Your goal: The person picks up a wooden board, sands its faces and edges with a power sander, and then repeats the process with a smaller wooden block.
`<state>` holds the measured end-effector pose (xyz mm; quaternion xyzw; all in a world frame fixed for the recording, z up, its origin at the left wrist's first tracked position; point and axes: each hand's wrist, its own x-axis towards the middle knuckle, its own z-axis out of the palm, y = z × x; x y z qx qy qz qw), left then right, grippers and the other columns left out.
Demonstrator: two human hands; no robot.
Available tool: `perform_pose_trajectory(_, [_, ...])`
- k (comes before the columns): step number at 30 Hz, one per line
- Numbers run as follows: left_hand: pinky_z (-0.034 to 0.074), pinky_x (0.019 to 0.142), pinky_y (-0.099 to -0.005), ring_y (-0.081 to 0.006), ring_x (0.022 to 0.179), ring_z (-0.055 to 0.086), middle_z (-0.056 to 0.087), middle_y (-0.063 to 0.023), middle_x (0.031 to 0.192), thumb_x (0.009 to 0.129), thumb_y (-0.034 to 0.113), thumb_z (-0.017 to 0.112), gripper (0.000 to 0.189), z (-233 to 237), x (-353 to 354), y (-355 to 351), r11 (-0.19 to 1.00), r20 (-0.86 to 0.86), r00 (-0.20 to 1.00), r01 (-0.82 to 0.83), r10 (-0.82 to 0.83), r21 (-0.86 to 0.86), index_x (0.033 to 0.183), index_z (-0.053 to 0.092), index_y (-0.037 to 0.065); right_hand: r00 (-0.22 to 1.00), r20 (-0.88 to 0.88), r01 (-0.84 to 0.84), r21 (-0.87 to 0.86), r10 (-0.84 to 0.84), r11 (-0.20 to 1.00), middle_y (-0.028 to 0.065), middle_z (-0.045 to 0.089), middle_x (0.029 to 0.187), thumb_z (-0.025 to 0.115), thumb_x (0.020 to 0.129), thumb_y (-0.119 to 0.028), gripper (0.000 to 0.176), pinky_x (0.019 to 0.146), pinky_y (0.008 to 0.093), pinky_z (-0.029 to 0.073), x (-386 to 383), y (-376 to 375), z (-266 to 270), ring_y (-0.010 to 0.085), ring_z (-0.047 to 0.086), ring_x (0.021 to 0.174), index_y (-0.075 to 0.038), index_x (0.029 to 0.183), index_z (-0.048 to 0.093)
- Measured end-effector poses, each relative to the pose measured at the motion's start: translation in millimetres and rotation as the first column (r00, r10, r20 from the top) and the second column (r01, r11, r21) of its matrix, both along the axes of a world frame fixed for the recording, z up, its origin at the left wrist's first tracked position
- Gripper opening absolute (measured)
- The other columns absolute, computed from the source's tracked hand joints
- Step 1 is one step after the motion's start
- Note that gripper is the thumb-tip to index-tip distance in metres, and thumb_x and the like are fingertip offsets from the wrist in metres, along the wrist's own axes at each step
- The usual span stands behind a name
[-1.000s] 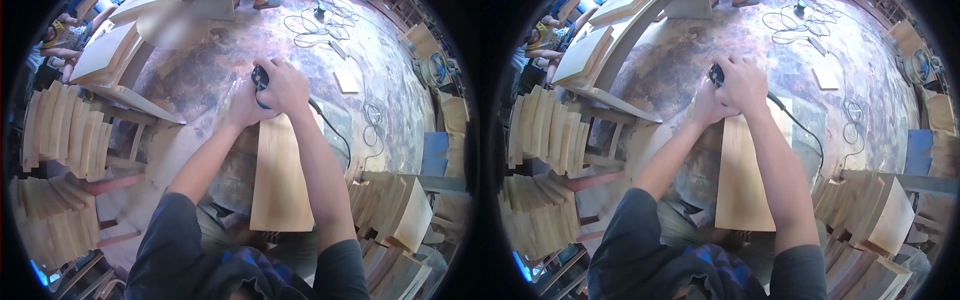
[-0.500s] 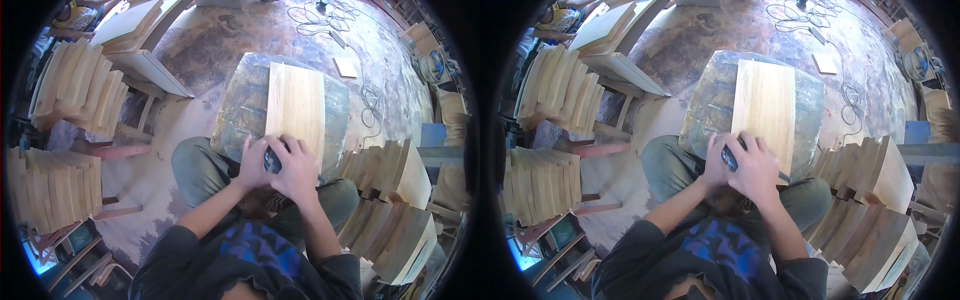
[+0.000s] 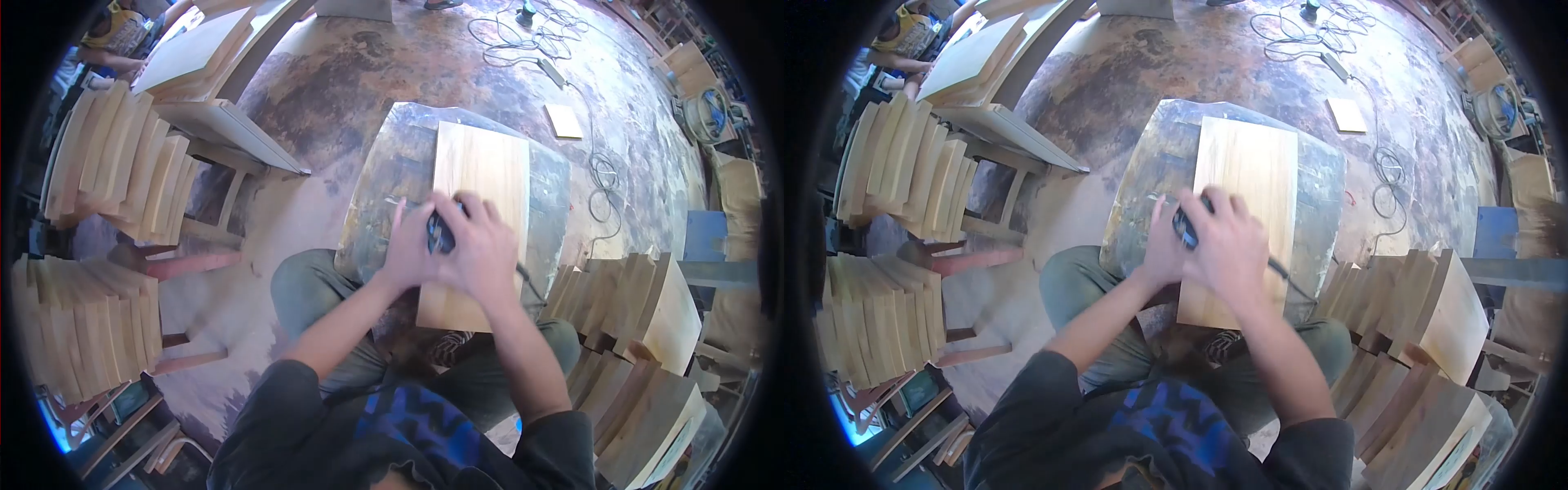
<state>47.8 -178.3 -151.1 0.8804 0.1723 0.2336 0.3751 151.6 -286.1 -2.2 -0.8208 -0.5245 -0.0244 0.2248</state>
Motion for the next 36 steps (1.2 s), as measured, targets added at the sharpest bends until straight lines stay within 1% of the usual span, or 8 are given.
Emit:
perform_pose_trajectory(8, [0.037,0.119,-0.0699,-0.0397,0.118,0.072,0.076,-0.0164,0.116,0.068,0.059,0.098,0.092,7,146,115,0.978,0.148,0.986,-0.099,0.072,0.186,0.133,0.061,0.005,0.994,0.101,0.03,0.08,-0.038,0.996,0.0055,0.076,0.115,0.077,0.081,-0.031,0.051,0.083,0.0499,0.063,143,126,-17,0.0317,0.075,0.112,-0.031,0.132,0.076])
perform_pose_trajectory(10, [0.04,0.117,-0.0687,-0.0403,0.115,0.073,0.077,-0.0168,0.112,0.065,0.057,0.099,0.091,15,172,135,0.992,0.234,0.965,-0.127,0.119,0.02,0.131,0.062,0.006,0.992,0.11,0.054,0.07,-0.062,0.996,0.0045,0.076,0.118,0.076,0.079,-0.029,0.055,0.084,0.0484,0.063,169,149,-18,0.0316,0.076,0.111,-0.033,0.134,0.076])
perform_pose_trajectory(15, [0.045,0.114,-0.0589,-0.0432,0.125,0.069,0.074,-0.0179,0.133,0.066,0.055,0.1,0.1,18,198,163,0.984,0.106,0.991,-0.096,0.08,0.152,0.145,0.06,0.008,0.984,0.136,0.1,0.086,-0.111,0.991,0.0039,0.076,0.119,0.075,0.078,-0.028,0.061,0.086,0.0471,0.064,191,170,-21,0.0318,0.077,0.11,-0.037,0.138,0.075])
perform_pose_trajectory(29, [0.021,0.134,-0.0627,-0.0371,0.147,0.059,0.071,-0.0165,0.145,0.074,0.055,0.096,0.101,24,115,54,0.991,-0.096,0.994,0.059,-0.047,0.124,0.154,0.056,0.008,0.97,0.031,0.237,0.078,-0.24,0.968,0.0102,0.071,0.124,0.078,0.085,-0.024,0.053,0.08,0.0509,0.063,95,51,-13,0.0362,0.07,0.117,-0.032,0.137,0.074])
perform_pose_trajectory(31, [0.026,0.133,-0.0601,-0.0395,0.15,0.056,0.068,-0.0171,0.148,0.086,0.044,0.091,0.083,53,54,15,0.993,-0.101,0.99,0.097,-0.103,-0.067,0.152,0.06,0.003,0.98,-0.004,0.197,0.026,-0.197,0.98,0.0092,0.07,0.127,0.079,0.085,-0.023,0.054,0.075,0.0509,0.062,51,1,-6,0.0355,0.069,0.115,-0.031,0.138,0.073])
perform_pose_trajectory(33, [0.039,0.128,-0.0517,-0.0364,0.147,0.06,0.071,-0.0155,0.143,0.096,0.029,0.082,0.053,23,-25,-25,0.982,0.268,0.963,0.025,0.026,-0.186,0.138,0.068,-0.001,0.992,0.011,0.125,0.013,-0.125,0.992,0.0072,0.069,0.124,0.081,0.081,-0.021,0.058,0.075,0.049,0.063,12,-43,1,0.0339,0.07,0.106,-0.032,0.138,0.074])
perform_pose_trajectory(35, [0.052,0.104,-0.0422,-0.0278,0.111,0.068,0.073,-0.0114,0.12,0.109,0.025,0.06,0.033,-7,-89,-91,0.563,0.112,0.815,-0.287,0.569,-0.775,0.128,0.072,0.0,0.998,-0.017,0.061,-0.013,-0.061,0.998,0.0054,0.069,0.12,0.083,0.077,-0.019,0.061,0.077,0.0474,0.063,-30,-79,15,0.0322,0.071,0.099,-0.033,0.136,0.075])
perform_pose_trajectory(36, [0.052,0.104,-0.0402,-0.0266,0.111,0.068,0.073,-0.0102,0.121,0.113,0.03,0.056,0.037,-68,-132,-120,0.433,0.033,0.839,-0.246,0.543,-0.867,0.131,0.073,0.003,0.999,-0.037,0.016,-0.024,-0.017,1.0,0.0049,0.069,0.119,0.083,0.076,-0.018,0.062,0.077,0.0473,0.063,-48,-94,22,0.0319,0.071,0.099,-0.033,0.136,0.075])
